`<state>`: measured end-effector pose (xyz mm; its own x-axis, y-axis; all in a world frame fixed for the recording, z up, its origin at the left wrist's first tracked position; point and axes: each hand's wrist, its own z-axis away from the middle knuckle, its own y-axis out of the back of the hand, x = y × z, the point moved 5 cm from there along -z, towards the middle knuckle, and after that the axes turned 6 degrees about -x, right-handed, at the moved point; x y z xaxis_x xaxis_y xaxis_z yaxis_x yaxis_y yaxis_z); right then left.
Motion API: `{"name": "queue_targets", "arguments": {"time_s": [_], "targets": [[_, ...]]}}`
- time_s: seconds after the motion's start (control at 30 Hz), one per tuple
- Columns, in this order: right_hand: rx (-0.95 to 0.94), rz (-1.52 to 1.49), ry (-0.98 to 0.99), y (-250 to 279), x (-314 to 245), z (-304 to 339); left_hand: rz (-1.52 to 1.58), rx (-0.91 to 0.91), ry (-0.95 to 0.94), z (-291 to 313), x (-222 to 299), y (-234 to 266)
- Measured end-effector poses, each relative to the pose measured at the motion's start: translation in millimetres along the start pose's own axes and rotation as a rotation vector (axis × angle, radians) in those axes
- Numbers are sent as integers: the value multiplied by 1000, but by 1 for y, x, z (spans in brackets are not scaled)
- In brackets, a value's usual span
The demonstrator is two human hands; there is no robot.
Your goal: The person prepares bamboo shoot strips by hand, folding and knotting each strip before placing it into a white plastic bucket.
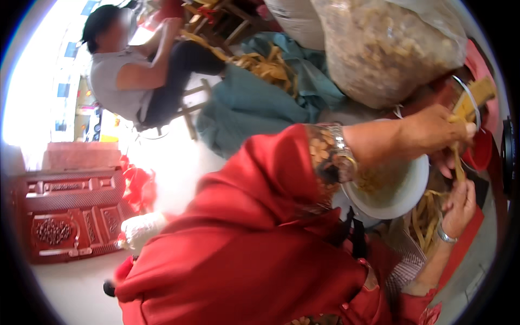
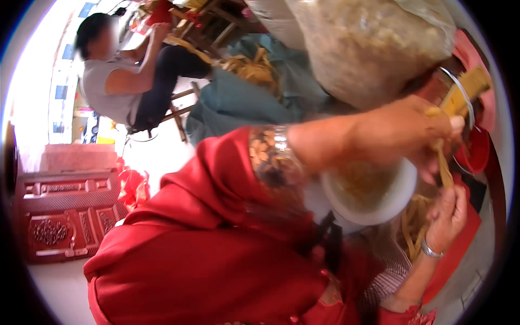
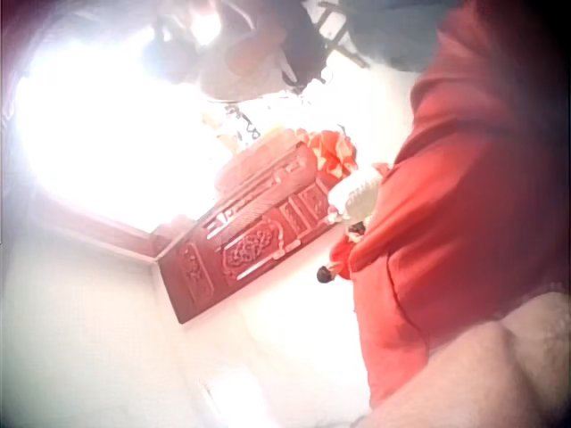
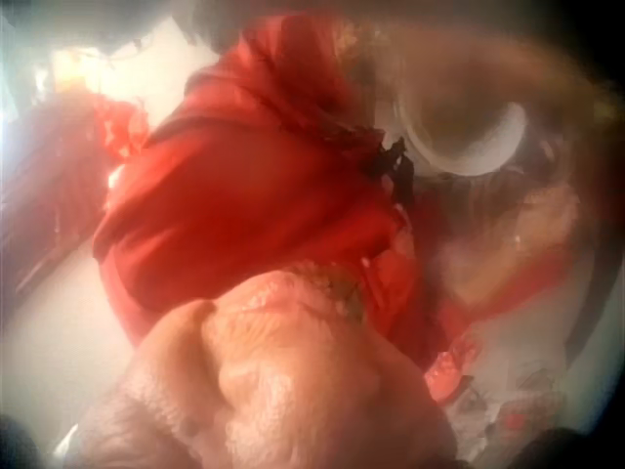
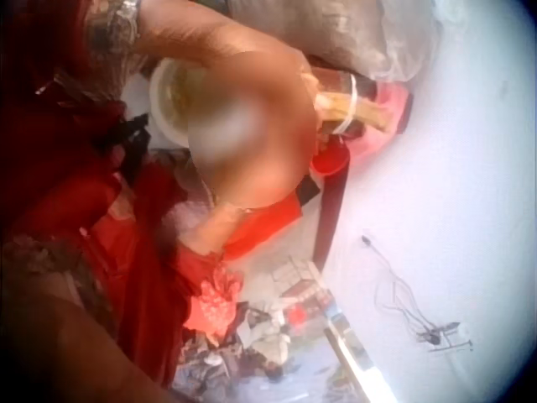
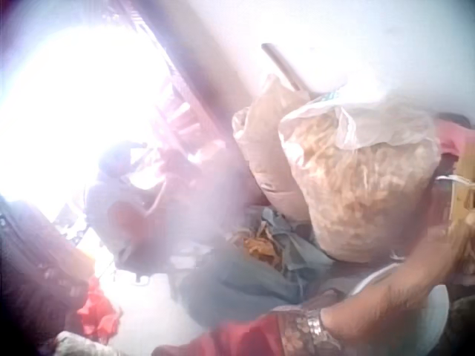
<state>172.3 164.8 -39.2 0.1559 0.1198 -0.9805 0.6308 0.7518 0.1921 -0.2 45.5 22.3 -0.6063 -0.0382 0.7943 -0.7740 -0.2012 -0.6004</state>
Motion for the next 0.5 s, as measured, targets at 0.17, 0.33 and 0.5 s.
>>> {"name": "queue_targets", "arguments": {"time_s": [0.17,0.33,0.5], "targets": [[-132,21,-97,-31,-28,-3,-537,101,178,7,3,11],[-262,-117,-108,-56,-42,-5,-583,149,184,-2,2,7],[-315,238,85,-48,-55,-11,-376,126,126,-3,13,16]]}}
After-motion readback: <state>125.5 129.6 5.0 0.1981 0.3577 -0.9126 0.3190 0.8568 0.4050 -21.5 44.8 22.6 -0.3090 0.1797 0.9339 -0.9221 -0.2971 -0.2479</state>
